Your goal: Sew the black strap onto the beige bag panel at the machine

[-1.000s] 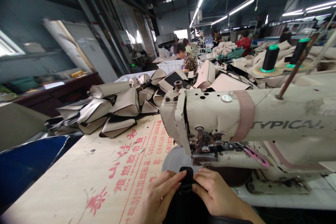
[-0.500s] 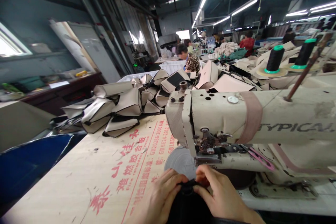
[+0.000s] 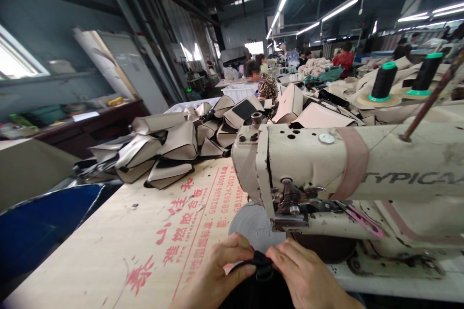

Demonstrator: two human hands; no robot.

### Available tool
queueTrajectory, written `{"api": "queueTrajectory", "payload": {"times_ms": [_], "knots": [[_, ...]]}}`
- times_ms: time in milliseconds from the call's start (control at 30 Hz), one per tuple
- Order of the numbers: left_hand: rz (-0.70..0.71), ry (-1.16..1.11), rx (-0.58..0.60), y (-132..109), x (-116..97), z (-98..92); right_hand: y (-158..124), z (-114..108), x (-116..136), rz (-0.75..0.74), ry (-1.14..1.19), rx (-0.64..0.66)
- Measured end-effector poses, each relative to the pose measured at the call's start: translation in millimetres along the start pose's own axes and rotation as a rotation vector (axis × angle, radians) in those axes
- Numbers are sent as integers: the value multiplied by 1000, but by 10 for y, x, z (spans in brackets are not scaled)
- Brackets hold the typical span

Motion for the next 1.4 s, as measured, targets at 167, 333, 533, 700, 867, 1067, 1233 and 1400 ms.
{"api": "queueTrajectory", "payload": {"times_ms": [167,333,533,700,867,1067,1233,1400], "knots": [[-28,214,-139,-29,49,68,33,-66,-46,44,27,-16],[149,401,-54,-2,-66,139,28,-46,-88,169,155,60],[147,422,-34,35,-114,87,66,-47,-45,139,69,21],[30,288,15,55,-110,56,129,-78,-61,114,159,170],[-95,126,6,88,-126,40,130,-90,-106,243,390,143],[-208,-131,-1,-217,11,117,75,-37,-103,265,412,67],[-396,20,-386,-294,274,261,153,-57,-84,304,379,63],[-248,356,-383,128,94,27,165,28,-44,506,478,-96]]}}
Point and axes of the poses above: each hand's wrist, its own y-axis towards the middle knuckle, its own z-axis out of the palm, x = y × z, the point moved 3 cm from there along y, towards the middle knuckle
